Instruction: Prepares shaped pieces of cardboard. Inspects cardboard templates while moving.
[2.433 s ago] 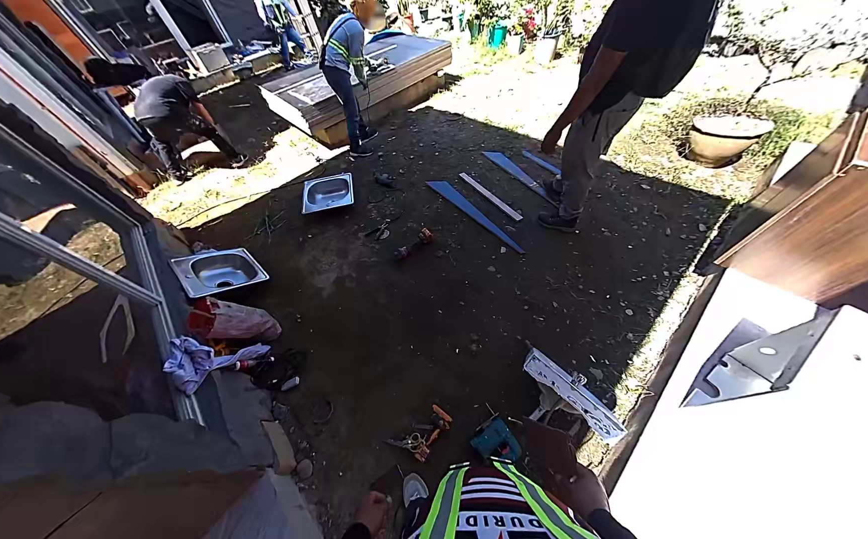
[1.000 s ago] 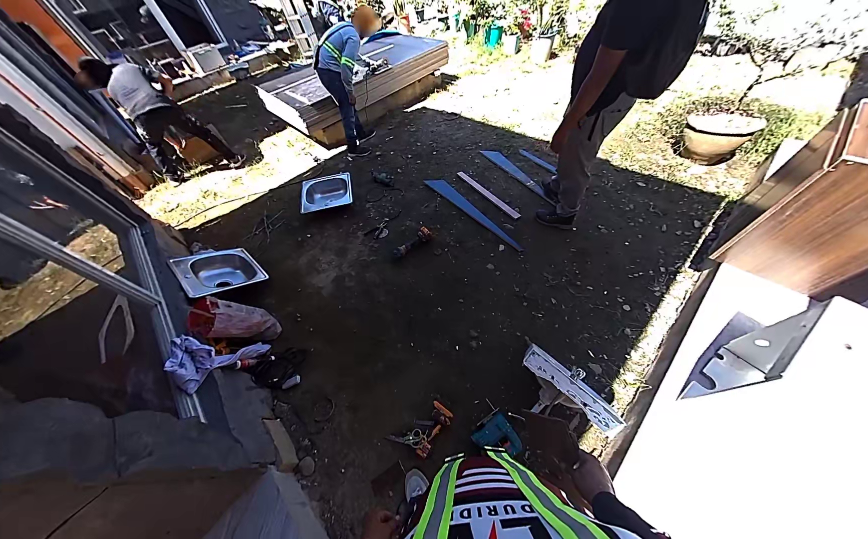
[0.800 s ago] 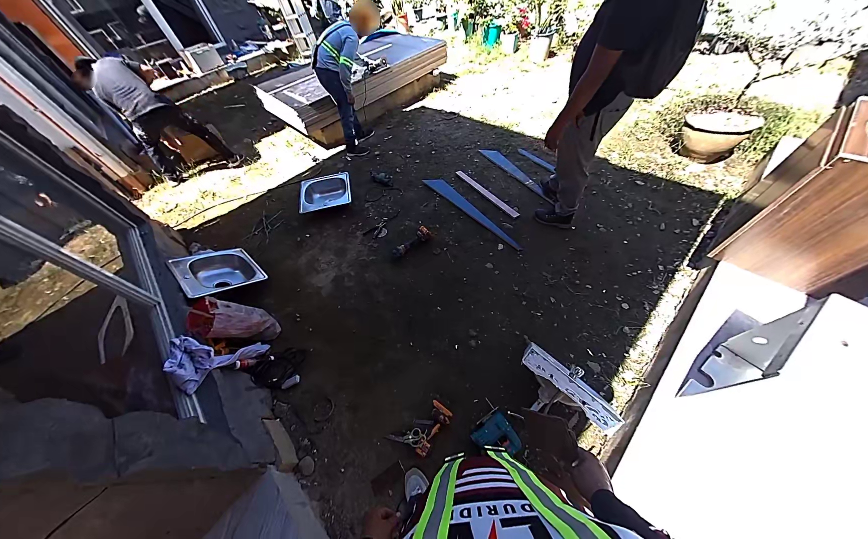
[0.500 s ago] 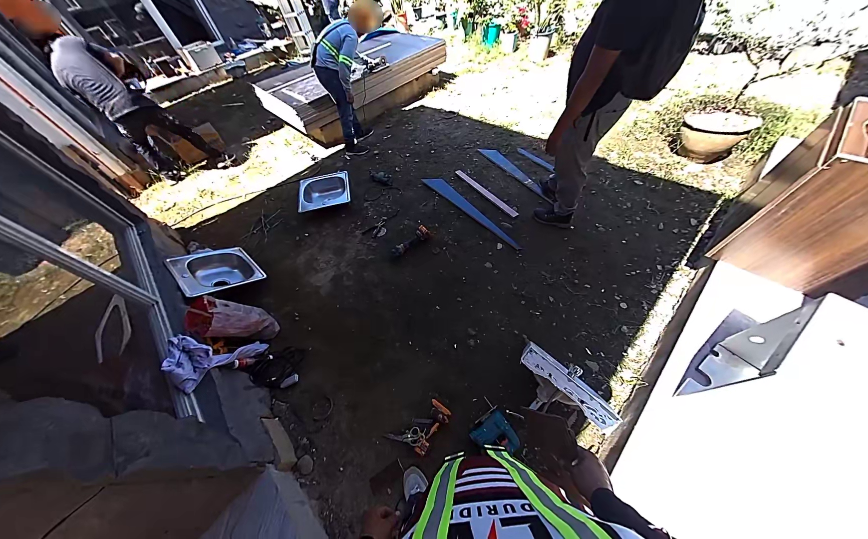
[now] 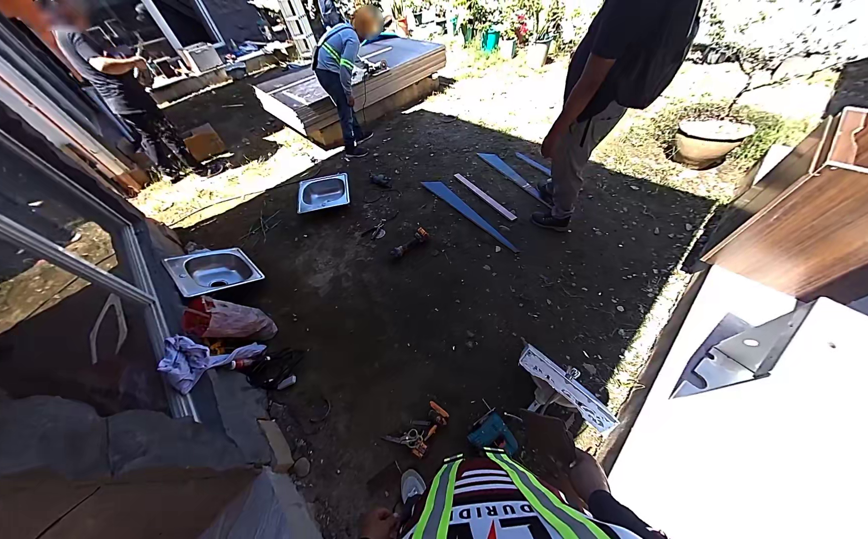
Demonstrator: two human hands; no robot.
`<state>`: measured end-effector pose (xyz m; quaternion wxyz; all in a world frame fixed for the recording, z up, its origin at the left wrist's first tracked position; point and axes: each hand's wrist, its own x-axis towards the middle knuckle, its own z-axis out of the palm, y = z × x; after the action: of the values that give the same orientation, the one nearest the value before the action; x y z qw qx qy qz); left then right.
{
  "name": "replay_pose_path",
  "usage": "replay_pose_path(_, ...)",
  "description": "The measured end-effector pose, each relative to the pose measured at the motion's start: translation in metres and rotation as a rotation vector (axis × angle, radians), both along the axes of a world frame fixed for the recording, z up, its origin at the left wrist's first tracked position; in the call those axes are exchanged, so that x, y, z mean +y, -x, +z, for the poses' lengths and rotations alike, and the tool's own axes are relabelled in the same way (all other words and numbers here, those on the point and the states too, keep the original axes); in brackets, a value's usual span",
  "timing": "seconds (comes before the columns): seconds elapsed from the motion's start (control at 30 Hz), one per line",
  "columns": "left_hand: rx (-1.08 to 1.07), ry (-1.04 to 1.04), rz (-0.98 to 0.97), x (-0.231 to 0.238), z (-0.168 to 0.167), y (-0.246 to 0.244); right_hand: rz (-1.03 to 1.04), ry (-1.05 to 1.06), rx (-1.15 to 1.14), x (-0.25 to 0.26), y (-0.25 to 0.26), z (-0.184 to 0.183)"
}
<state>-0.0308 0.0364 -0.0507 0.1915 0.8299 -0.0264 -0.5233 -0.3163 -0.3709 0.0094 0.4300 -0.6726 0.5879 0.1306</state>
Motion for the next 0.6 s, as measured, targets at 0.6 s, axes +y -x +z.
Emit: replay_pose_path(0.6,0.0,0.002,-0.027,0.004,-0.012,0.002,0.076,0.023,0.092,-0.014,0.013,-0.028)
